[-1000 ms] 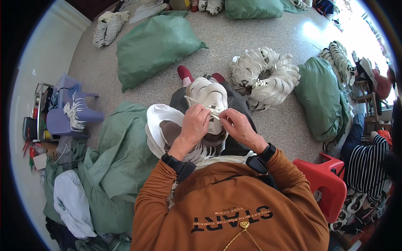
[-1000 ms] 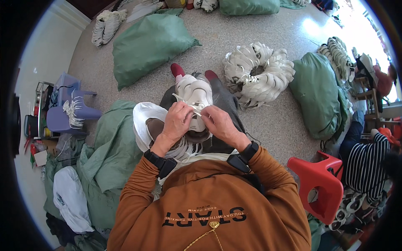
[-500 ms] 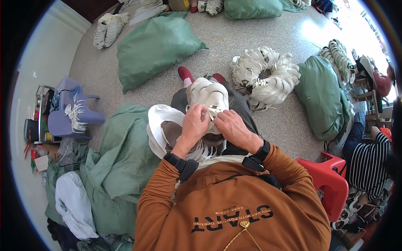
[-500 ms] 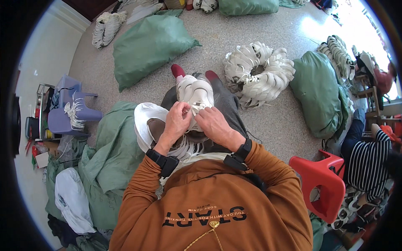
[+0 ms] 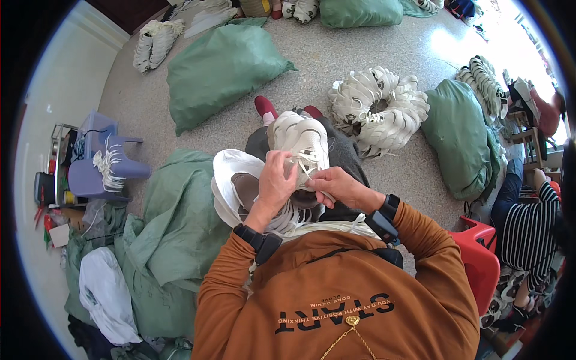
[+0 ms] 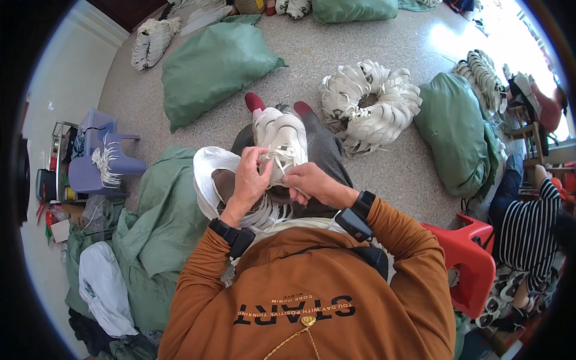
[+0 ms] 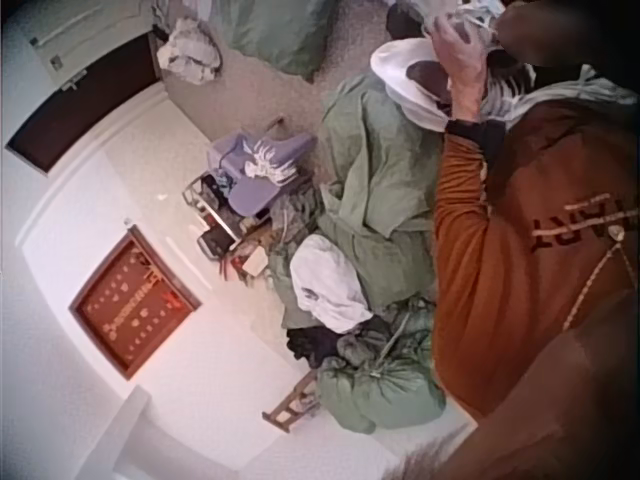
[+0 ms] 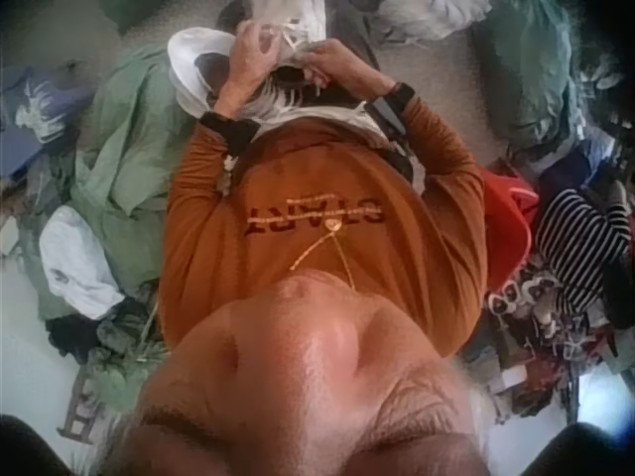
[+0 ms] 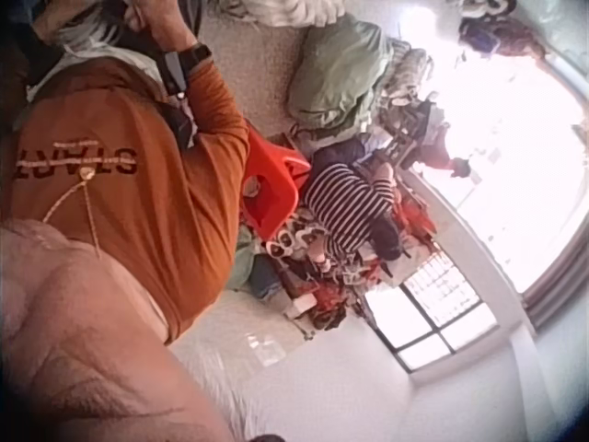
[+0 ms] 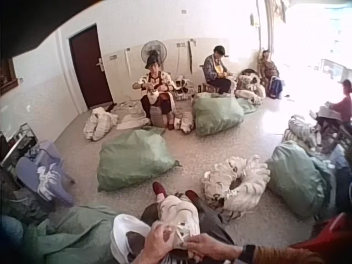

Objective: The person is sitting on the floor in a workshop environment, lacing a pair of white shoes. They thread the laces through the eyelets, pull them tight, and tie them into a knot. The person handles the shoes and laces by hand throughout the process.

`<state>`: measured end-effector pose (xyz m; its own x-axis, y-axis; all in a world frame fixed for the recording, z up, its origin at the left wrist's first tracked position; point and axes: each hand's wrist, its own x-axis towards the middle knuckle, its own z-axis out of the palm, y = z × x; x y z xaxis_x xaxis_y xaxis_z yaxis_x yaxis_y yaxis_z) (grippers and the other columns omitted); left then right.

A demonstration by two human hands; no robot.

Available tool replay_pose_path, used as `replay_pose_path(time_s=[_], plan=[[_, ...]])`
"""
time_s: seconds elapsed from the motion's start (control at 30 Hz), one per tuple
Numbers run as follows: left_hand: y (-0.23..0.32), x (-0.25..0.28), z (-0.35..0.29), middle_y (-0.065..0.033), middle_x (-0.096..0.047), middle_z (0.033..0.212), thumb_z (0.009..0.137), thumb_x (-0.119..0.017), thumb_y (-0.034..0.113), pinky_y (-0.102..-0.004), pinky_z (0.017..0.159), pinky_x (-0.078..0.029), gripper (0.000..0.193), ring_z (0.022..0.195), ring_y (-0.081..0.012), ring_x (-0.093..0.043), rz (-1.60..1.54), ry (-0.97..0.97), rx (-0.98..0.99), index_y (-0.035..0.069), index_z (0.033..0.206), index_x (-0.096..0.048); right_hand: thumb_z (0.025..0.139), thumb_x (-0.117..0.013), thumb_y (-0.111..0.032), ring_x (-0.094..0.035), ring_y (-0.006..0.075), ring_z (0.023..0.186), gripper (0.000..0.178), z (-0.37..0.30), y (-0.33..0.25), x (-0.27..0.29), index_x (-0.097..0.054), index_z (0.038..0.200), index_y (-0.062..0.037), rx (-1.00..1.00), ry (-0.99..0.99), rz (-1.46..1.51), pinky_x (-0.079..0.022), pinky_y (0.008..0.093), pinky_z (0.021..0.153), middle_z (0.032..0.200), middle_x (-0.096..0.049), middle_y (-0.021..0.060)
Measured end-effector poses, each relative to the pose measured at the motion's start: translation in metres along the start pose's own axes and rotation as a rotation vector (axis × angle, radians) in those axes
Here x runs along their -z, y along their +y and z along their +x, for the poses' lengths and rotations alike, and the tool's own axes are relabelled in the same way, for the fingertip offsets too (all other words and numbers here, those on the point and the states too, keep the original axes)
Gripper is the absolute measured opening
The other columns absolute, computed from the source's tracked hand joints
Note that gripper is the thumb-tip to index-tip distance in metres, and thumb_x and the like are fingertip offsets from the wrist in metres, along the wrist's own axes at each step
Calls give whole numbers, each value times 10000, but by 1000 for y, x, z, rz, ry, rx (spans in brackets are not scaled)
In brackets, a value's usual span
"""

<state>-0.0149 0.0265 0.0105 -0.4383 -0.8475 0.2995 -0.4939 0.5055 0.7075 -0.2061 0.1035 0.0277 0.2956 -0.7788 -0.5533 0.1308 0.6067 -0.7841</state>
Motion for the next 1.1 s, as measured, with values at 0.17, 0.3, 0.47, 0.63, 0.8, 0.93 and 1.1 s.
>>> replay_pose_path(time_s=[0.17,0.3,0.47,0.63,0.8,0.93,1.1], plan=[[6,14,-19,-116,-579,1073,787,-730,70,-447,956,-460,256,1020,-298,-589,196,-54,-227,43,1023,-635,995,-590,-216,-606,124,510,253,-1,-1,-1,-669,960,22,-65,8,189,-511,253,469,694,-639,55],[11,6,-16,-93,-592,1048,799,-709,115,-515,1043,-377,168,1023,-270,-577,303,-35,-323,83,956,-656,1010,-558,-185,-617,124,531,250,-4,-7,-9,-668,1014,39,-83,57,238,-528,253,477,750,-659,70],[0,-4,3,-35,-615,951,829,-684,128,-492,1062,-361,98,977,-236,-580,358,-110,-411,117,923,-661,1016,-543,-167,-634,128,570,244,-10,2,-13,-668,1056,38,127,171,-144,-538,252,489,797,-675,77],[-6,-9,6,-13,-621,899,827,-697,134,-485,1074,-352,100,953,-223,-594,258,-7,-382,126,918,-655,1021,-570,-181,-625,102,576,220,-5,-18,-14,-667,1014,17,-83,100,402,-525,256,504,786,-670,53],[8,-3,-4,-34,-614,969,807,-726,131,-504,1108,-308,138,1015,-239,-582,250,-2,-331,117,919,-646,963,-606,-188,-647,220,614,225,10,3,14,-673,960,26,247,231,-152,-512,377,550,751,-660,105],[22,4,-14,-50,-579,998,806,-735,155,-533,1119,-279,158,1066,-254,-547,387,-118,-339,112,929,-645,898,-670,-236,-648,348,676,254,0,9,29,-641,840,10,718,373,-881,-487,447,602,756,-660,172],[15,-1,-1,-58,-580,959,828,-643,149,-558,1101,-303,110,1001,-254,-557,498,-200,-387,92,923,-640,832,-717,-228,-613,393,717,232,2,11,10,-616,770,-28,676,431,-943,-468,466,647,759,-629,161]])
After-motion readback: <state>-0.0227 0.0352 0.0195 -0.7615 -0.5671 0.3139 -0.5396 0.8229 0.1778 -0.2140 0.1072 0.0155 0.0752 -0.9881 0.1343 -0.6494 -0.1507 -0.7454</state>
